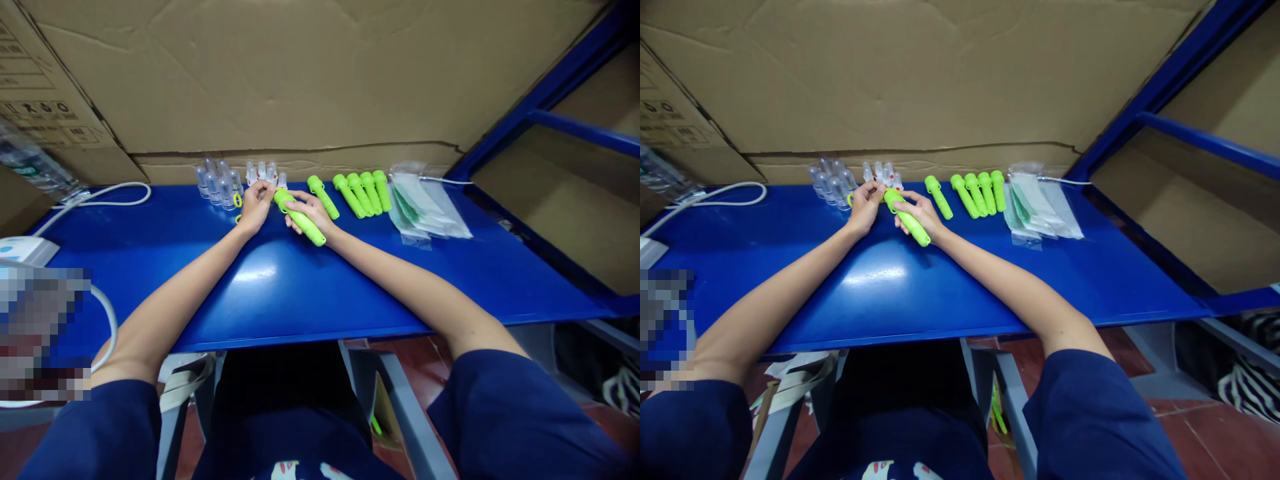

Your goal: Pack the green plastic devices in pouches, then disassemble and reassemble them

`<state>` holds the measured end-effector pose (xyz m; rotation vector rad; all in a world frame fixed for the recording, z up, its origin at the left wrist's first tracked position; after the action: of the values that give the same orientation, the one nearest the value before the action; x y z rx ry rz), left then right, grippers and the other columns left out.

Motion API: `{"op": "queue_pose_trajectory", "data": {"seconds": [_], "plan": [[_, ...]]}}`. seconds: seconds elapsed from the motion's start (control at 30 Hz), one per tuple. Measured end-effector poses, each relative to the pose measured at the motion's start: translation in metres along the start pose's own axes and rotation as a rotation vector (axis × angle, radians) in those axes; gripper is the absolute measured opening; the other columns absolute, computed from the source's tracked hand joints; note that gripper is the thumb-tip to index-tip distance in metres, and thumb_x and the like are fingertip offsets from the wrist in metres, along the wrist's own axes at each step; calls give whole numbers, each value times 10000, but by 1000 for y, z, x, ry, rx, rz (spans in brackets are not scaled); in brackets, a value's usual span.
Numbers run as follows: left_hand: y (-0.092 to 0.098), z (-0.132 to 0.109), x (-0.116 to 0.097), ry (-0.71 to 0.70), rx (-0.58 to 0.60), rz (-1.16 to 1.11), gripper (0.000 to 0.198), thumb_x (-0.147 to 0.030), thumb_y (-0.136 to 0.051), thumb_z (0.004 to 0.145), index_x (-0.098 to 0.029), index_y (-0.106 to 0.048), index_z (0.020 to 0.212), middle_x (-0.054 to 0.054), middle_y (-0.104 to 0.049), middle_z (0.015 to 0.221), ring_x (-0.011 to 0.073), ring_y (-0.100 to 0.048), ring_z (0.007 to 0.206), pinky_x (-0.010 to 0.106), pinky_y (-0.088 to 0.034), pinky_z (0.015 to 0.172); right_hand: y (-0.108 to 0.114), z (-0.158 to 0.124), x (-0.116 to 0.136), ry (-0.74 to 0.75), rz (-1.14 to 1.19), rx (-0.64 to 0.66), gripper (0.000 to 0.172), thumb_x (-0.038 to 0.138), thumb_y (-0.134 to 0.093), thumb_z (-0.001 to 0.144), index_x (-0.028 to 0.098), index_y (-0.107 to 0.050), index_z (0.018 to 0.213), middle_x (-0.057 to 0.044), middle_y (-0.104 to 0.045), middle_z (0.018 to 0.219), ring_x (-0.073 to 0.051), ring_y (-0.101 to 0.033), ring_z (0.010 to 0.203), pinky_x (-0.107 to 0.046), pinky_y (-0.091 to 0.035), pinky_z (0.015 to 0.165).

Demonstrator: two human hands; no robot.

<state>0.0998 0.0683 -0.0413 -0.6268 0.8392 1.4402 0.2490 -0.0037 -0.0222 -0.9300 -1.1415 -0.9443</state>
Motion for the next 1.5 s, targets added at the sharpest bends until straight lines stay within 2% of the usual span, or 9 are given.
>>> {"op": "queue_pose_trajectory", "data": {"seconds": [0.23,0.4,0.53,0.77,0.87,1.07,1.17,1.3,1.5], "plan": [[-2,-6,-1,-6,-67,89,578,-775,-505,896,-206,-593,848,38,-666,794,158,-635,745,293,-502,706,0,1,-3,24,-46,-37,711,520,-792,735,136,-450,1227,51,-650,549,-141,-564,381,-242,-410,357],[-3,-11,-10,-27,-110,162,394,-566,-551,973,-194,-615,859,36,-700,821,158,-661,790,288,-507,784,-2,-1,-4,46,-56,-58,738,535,-812,707,159,-438,1221,66,-647,541,-148,-571,374,-245,-437,357],[-4,-15,-19,-46,-113,183,291,-459,-594,968,-194,-620,851,38,-717,849,156,-668,809,279,-512,809,0,-2,-6,49,-80,-63,737,542,-812,713,192,-425,1233,85,-645,542,-145,-571,366,-246,-452,350],[-9,-17,-22,-143,-76,125,410,-603,-650,896,-205,-584,825,58,-704,920,175,-670,889,272,-482,707,0,-3,-8,79,-96,-92,729,559,-814,729,222,-402,1227,101,-641,541,-144,-570,359,-243,-484,353],[-11,-17,-21,-134,-37,43,477,-665,-659,862,-203,-553,810,75,-714,973,190,-692,956,296,-516,790,-1,-3,-10,88,-95,-112,718,583,-821,709,240,-375,1154,103,-643,539,-153,-573,349,-246,-482,340],[-14,-18,-23,-16,49,-106,536,-696,-710,801,-204,-496,820,127,-723,1161,212,-737,1000,370,-576,914,-3,-4,-8,72,-120,-145,752,632,-843,649,254,-348,1069,96,-644,516,-161,-564,328,-243,-464,310],[-15,-19,-26,4,47,-122,497,-647,-735,807,-215,-490,823,96,-746,1051,214,-748,988,378,-582,926,-4,-5,-6,72,-131,-168,759,649,-845,636,260,-340,1047,96,-647,516,-162,-563,326,-243,-461,307],[-15,-21,-31,17,46,-94,446,-592,-738,830,-218,-496,814,55,-730,843,209,-759,862,339,-592,808,-3,-6,-7,78,-137,-179,738,636,-842,653,261,-337,1037,99,-647,531,-157,-570,330,-246,-465,316],[-10,-20,-33,-14,63,-77,434,-603,-730,840,-218,-530,845,31,-700,793,215,-737,842,365,-565,831,-3,-6,-6,62,-121,-144,711,614,-841,672,249,-358,1045,88,-652,541,-148,-578,349,-238,-470,337]]}}
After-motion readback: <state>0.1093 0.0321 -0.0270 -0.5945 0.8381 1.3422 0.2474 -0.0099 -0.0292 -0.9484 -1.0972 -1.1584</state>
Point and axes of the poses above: each hand's wrist, its own z-axis towards the middle knuckle, its own y-axis out of the back of the hand, x = y × z, the point moved 3 cm from there along z, towards the middle knuckle
